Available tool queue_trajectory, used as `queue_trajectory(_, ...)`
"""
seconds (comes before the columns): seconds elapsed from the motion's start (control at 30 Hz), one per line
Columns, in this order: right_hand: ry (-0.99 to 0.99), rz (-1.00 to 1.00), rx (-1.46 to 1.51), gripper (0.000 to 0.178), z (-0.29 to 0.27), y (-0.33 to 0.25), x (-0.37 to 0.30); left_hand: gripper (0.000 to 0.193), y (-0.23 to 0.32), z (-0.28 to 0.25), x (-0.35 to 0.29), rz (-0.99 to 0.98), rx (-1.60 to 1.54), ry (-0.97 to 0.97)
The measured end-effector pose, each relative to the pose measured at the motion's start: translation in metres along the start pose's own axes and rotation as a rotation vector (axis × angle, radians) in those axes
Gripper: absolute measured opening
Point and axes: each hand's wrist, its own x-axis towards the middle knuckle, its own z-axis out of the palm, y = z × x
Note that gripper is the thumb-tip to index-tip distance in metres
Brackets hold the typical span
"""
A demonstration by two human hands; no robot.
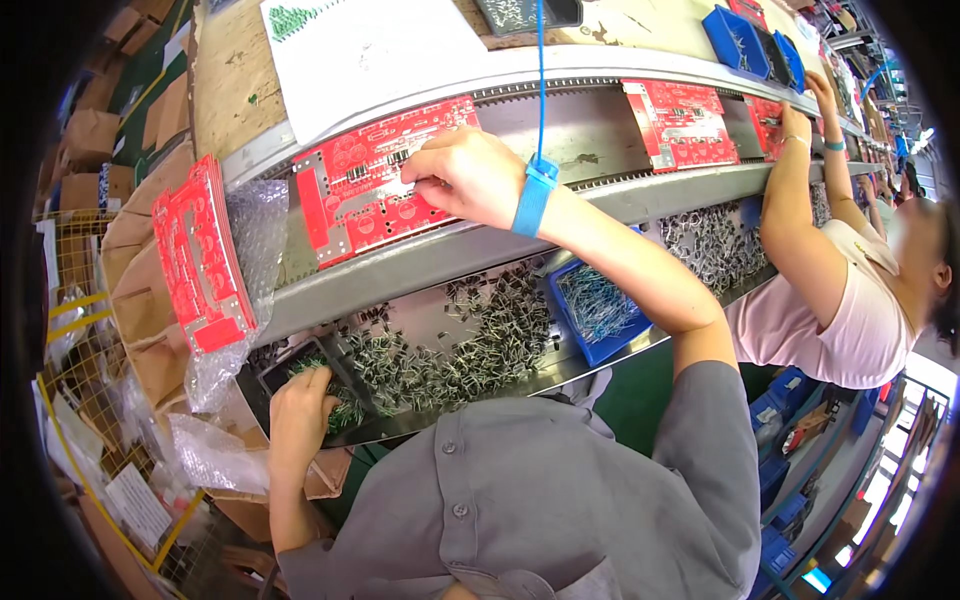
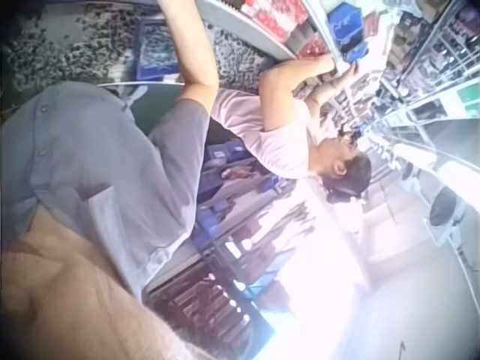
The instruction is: The person assembles circuit boards along an assembly line by taking electronic components from bins, inserting them into the boards by hand, and sliding the boards along the conveyor track.
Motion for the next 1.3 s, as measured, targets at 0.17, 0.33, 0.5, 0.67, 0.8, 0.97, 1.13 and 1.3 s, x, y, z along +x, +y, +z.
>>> queue_trajectory(0.17,-0.038,0.036,0.007,0.015,0.003,-0.002,0.003,0.027,-0.010,0.002,-0.006,0.004,-0.123,0.044)
queue_trajectory(0.33,-0.059,0.055,-0.007,0.015,0.003,-0.003,0.004,0.018,-0.011,0.004,-0.005,-0.018,-0.130,0.073)
queue_trajectory(0.5,-0.029,0.052,0.017,0.016,0.005,0.001,0.003,0.010,-0.004,0.003,0.001,0.015,-0.228,0.285)
queue_trajectory(0.67,-0.010,0.043,0.021,0.016,0.006,0.001,0.002,0.006,-0.012,0.010,-0.007,-0.048,-0.262,0.321)
queue_trajectory(0.8,-0.024,-0.017,-0.102,0.016,0.004,-0.007,0.002,0.005,-0.017,0.016,-0.012,-0.138,-0.341,0.262)
queue_trajectory(0.97,-0.044,-0.067,-0.180,0.015,0.005,-0.008,0.001,0.005,-0.016,0.017,-0.015,-0.141,-0.373,0.332)
queue_trajectory(1.13,-0.053,-0.068,-0.204,0.014,0.006,-0.008,0.002,0.008,-0.013,0.011,-0.013,-0.114,-0.357,0.323)
queue_trajectory(1.3,-0.057,-0.076,-0.220,0.015,0.004,-0.010,0.003,0.005,-0.015,0.008,-0.017,-0.313,-0.578,0.283)
